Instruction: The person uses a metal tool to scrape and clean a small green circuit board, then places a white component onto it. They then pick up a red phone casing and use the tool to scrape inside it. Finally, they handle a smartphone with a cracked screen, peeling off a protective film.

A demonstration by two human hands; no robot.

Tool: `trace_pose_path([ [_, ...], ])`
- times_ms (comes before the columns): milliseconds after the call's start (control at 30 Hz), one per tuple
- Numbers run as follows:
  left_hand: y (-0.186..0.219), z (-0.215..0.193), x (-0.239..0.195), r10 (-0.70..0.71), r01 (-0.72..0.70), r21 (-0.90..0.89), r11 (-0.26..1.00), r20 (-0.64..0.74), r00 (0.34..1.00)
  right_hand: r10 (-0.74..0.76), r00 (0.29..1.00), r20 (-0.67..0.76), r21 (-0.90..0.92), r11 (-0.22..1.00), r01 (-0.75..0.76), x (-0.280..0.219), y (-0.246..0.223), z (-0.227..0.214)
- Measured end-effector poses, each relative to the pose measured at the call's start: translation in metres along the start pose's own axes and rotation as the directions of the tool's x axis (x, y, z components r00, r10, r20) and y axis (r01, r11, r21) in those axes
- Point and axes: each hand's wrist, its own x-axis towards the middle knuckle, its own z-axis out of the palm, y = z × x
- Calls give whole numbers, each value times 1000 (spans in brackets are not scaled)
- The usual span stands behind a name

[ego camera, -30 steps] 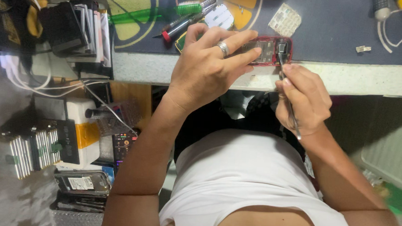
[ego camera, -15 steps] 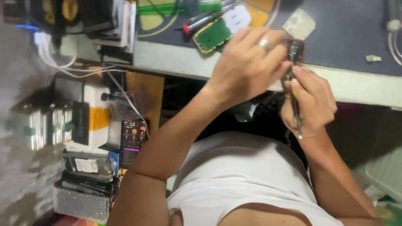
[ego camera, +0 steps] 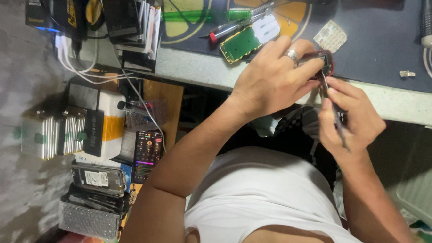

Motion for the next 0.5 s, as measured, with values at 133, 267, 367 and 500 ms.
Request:
trace_pose_path([
  [133, 0, 0, -1, -9, 10, 20, 1000, -3, 1000, 223, 975, 7, 214, 952, -219, 11, -7, -10],
  [267, -1, 1, -1, 0, 1, 39, 999, -18, 1000, 410, 909, 74, 414, 816, -402, 25, -9, -17],
  [367, 0, 2, -1, -14, 15, 41, 999, -32, 999, 461, 882, 98, 347, 815, -464, 34, -8, -24],
  [500, -1, 4, -3, -19, 20, 53, 998, -24, 1000, 393, 905, 160, 196, 886, -419, 42, -6, -33],
])
